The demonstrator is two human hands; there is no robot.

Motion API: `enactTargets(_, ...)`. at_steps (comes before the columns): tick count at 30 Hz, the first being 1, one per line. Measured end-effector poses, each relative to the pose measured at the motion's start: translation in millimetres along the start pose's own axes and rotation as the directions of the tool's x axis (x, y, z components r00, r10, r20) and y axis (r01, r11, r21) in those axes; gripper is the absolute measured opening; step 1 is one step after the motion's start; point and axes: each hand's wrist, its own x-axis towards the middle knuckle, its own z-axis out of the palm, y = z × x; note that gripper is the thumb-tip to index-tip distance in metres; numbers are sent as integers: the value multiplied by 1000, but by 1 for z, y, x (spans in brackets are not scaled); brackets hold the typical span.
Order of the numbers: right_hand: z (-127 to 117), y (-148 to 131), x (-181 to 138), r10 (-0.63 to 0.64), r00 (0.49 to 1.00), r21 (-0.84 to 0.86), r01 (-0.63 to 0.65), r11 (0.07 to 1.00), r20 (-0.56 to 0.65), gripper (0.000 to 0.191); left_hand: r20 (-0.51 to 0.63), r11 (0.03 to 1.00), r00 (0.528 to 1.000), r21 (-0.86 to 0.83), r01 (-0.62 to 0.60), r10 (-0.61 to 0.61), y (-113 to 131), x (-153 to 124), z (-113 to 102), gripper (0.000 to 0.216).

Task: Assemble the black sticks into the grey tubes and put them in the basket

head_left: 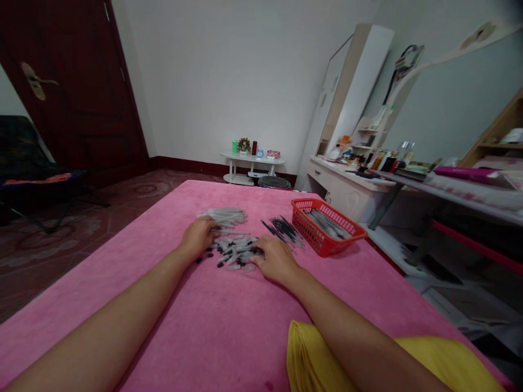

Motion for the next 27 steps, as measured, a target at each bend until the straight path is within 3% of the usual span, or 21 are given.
enactTargets(8, -1, -10, -3, -134, 991, 104, 134, 986, 0, 19, -56, 998, 997, 31, -54, 55, 13, -5, -6, 24)
enactTargets(13, 2, -7, -3, -127, 992, 161, 126, 979, -4, 14, -105, 997, 994, -74, 14, -22, 11, -3, -1, 26)
enactTargets(17, 7, 0, 1, -5, 991, 238, 37, 971, -134, 20, -175, 977, 982, -212, 28, -66, 12, -2, 2, 24)
enactTargets(22, 16, 11, 10, 276, 916, 523, -90, 848, -290, 49, -191, 960, 969, -203, -194, 156, 31, -4, -6, 17)
enactTargets(27, 15, 14, 14, 328, 906, 731, -32, 682, -266, 25, -162, 946, 950, -143, -289, 266, 42, -7, -10, 16)
